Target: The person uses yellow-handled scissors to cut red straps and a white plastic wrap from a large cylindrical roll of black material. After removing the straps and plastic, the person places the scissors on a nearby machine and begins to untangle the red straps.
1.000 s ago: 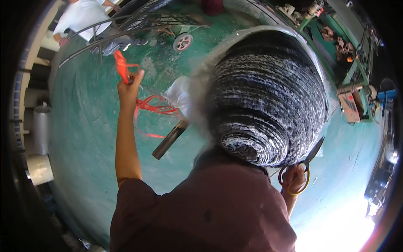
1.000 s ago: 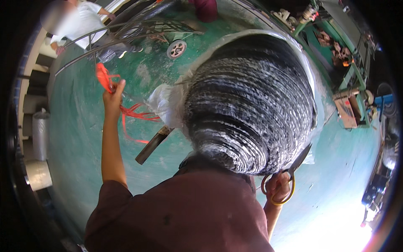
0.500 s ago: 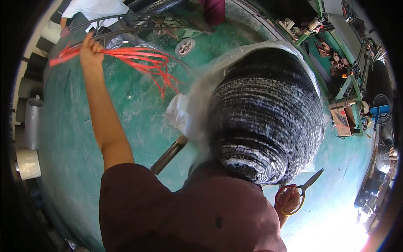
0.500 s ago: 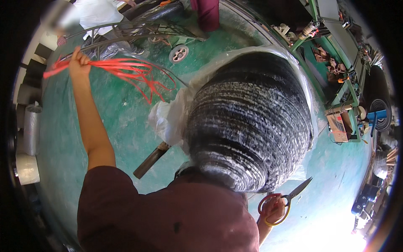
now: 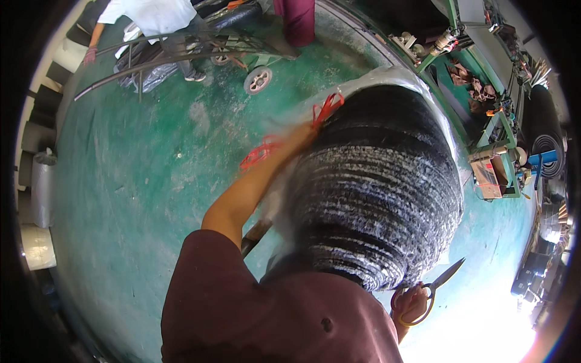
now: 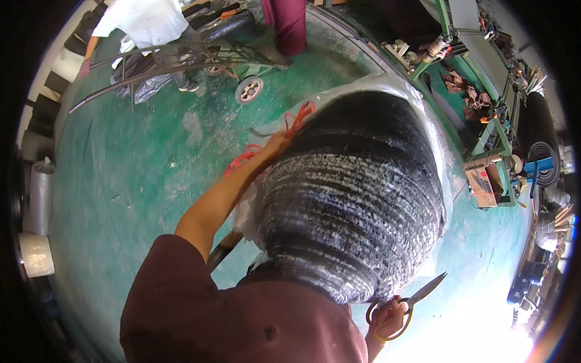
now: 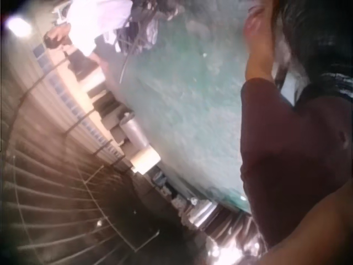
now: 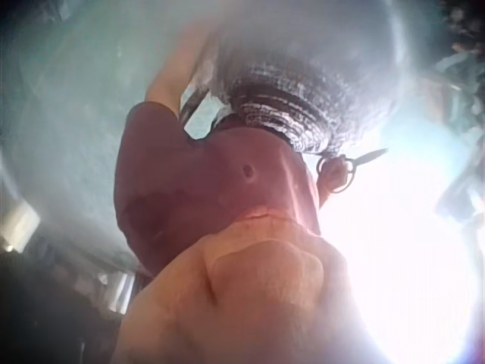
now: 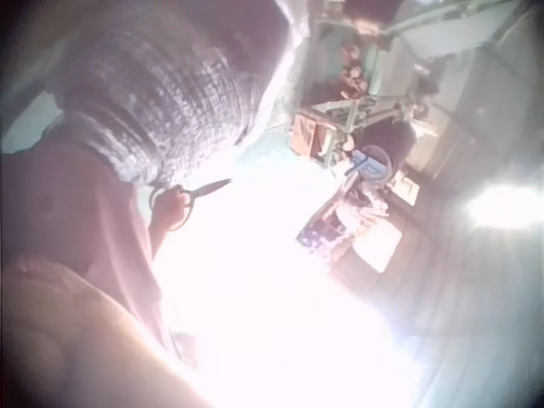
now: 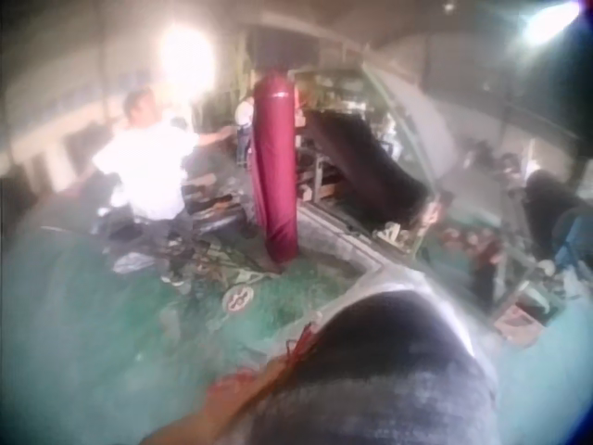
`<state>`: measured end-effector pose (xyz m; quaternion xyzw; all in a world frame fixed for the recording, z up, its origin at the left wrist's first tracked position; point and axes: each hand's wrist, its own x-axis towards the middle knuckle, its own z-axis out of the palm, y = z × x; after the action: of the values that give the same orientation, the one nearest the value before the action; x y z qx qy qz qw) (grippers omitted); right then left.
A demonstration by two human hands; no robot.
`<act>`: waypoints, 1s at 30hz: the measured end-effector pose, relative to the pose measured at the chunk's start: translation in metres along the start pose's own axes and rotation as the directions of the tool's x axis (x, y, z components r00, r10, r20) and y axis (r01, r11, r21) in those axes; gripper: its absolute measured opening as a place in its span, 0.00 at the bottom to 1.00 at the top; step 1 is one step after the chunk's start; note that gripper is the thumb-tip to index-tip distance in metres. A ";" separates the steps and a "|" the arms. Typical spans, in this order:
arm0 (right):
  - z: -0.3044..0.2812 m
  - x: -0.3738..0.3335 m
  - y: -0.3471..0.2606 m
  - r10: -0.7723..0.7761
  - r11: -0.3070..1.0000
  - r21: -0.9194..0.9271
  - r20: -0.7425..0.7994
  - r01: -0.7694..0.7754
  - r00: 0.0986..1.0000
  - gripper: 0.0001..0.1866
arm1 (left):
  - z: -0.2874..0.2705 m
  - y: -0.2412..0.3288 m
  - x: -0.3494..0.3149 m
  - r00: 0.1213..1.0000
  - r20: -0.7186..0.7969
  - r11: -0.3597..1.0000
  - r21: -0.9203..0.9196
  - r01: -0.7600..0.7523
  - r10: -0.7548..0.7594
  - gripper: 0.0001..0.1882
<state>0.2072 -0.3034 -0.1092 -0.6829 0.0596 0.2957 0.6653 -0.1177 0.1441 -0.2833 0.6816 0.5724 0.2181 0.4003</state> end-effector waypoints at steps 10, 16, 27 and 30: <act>0.023 -0.016 -0.003 0.049 0.994 0.083 0.255 -0.072 0.966 0.16 | -0.042 0.029 -0.071 0.982 -0.102 0.922 0.371 -0.111 0.159 0.08; 0.010 -0.032 -0.004 -0.008 0.995 -0.083 0.420 0.048 0.907 0.11 | -0.057 -0.007 -0.107 0.993 0.084 0.776 0.619 -0.120 0.086 0.08; 0.018 -0.060 0.001 -0.076 0.978 -0.151 0.386 0.144 0.919 0.14 | -0.069 0.024 -0.247 0.966 0.258 0.694 0.691 -0.204 0.027 0.09; 0.017 -0.061 -0.007 0.010 0.979 -0.189 0.397 0.071 0.918 0.15 | -0.112 0.098 -0.288 0.978 0.148 0.856 0.477 -0.200 0.146 0.08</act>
<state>0.1554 -0.3060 -0.0732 -0.6730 -0.1166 0.4216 0.5964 -0.2144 -0.1007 -0.0934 0.8198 0.5232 0.0647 0.2234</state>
